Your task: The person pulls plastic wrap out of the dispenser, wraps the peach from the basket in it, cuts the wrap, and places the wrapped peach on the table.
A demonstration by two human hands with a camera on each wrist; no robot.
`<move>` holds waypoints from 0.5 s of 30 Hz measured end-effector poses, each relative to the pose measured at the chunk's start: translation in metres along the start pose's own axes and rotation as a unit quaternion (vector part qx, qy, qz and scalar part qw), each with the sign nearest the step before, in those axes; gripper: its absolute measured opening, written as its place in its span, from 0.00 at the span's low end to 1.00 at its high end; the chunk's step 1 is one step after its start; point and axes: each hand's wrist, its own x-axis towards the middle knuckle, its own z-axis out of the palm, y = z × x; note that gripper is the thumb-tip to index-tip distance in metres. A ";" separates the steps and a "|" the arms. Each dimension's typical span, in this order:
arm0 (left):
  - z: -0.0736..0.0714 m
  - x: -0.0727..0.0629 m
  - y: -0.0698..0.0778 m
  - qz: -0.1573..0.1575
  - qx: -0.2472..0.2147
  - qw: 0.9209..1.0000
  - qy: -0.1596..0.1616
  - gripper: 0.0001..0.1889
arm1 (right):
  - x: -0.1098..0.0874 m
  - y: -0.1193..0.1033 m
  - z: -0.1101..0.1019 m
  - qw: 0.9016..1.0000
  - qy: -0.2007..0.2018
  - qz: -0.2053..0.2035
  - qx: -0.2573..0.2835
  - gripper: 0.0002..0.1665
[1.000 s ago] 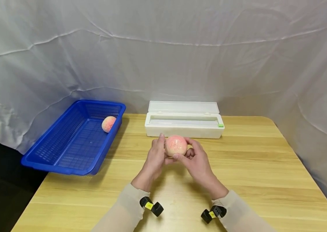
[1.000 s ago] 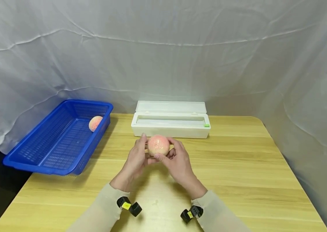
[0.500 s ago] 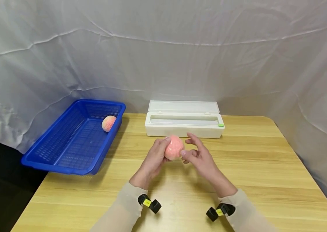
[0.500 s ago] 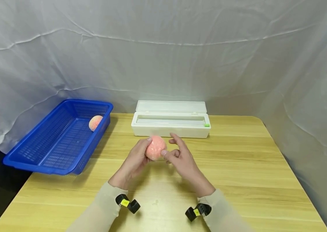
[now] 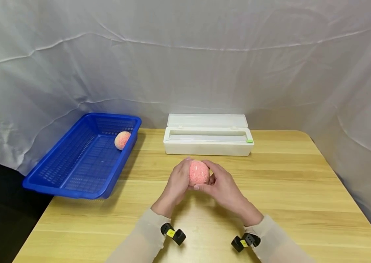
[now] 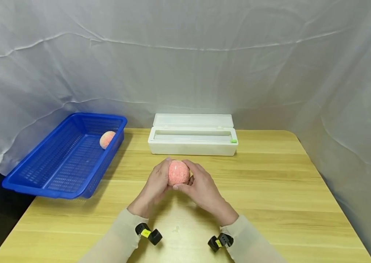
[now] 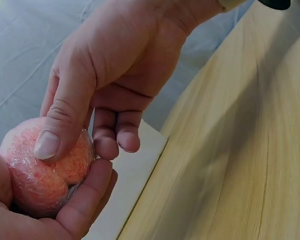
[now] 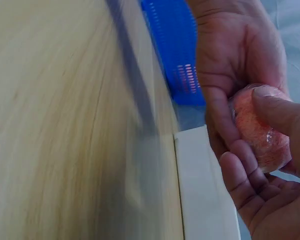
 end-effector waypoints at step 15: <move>-0.025 0.006 -0.002 -0.003 0.062 0.987 -0.147 0.37 | 0.006 0.016 -0.019 0.999 -0.044 0.012 -0.017 0.52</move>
